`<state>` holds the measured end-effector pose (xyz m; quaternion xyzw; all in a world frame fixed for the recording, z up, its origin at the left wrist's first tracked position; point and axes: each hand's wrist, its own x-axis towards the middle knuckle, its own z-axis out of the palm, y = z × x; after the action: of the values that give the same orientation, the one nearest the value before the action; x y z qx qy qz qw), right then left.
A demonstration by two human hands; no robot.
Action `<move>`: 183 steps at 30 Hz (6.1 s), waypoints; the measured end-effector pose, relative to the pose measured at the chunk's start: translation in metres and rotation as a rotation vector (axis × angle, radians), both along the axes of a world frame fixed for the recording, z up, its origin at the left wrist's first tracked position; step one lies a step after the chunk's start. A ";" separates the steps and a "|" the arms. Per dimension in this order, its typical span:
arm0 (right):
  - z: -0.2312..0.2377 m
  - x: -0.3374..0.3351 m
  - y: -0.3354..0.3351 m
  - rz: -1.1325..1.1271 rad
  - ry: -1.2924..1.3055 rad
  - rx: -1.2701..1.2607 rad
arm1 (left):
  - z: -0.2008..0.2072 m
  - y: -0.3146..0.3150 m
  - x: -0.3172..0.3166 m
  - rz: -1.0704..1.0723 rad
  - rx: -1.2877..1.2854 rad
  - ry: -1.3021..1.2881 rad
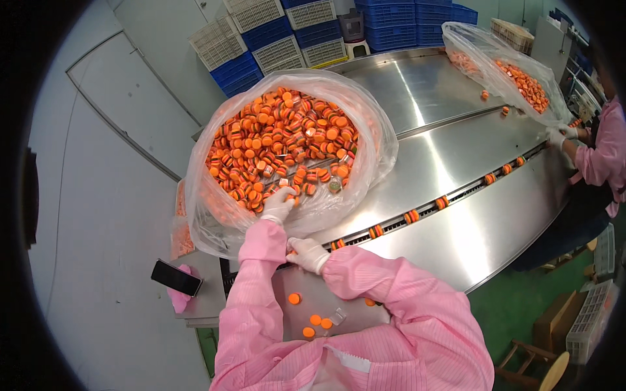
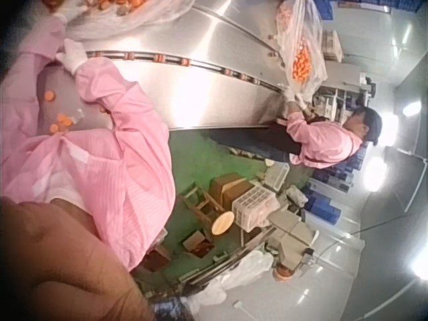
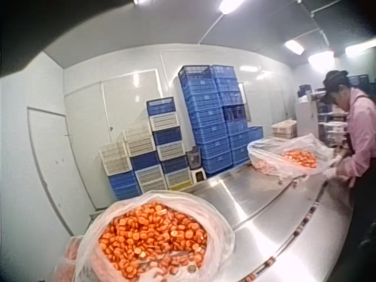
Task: The person picks orange and green round candy pieces from a large plastic bag and places them onto a moving conveyor belt. They repeatedly pick up pieces and arrange them in a line on the belt, occasionally adjusting their position.
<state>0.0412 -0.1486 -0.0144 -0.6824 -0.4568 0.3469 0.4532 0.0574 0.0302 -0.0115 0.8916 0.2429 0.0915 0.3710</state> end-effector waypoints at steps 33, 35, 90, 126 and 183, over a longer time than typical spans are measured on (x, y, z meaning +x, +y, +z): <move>-0.024 -0.010 0.000 0.087 -0.797 0.413 | -0.005 0.000 0.005 -0.261 0.470 0.005; -0.029 -0.009 -0.001 0.105 -0.850 0.485 | 0.002 -0.002 -0.014 -0.218 0.432 -0.037; -0.001 0.048 -0.036 -0.313 -0.791 -0.004 | -0.002 0.049 -0.036 -0.034 0.638 -0.081; -0.011 0.114 0.099 -0.244 -0.802 0.250 | -0.012 0.059 0.002 -0.186 0.939 -0.154; -0.009 0.057 -0.053 -0.010 0.641 -0.140 | -0.006 -0.070 -0.149 -0.294 0.374 -0.242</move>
<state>0.0977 -0.2013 -0.0236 -0.5699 -0.2626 0.5725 0.5277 -0.0917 -0.0402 -0.0171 0.9529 0.0434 0.1860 0.2358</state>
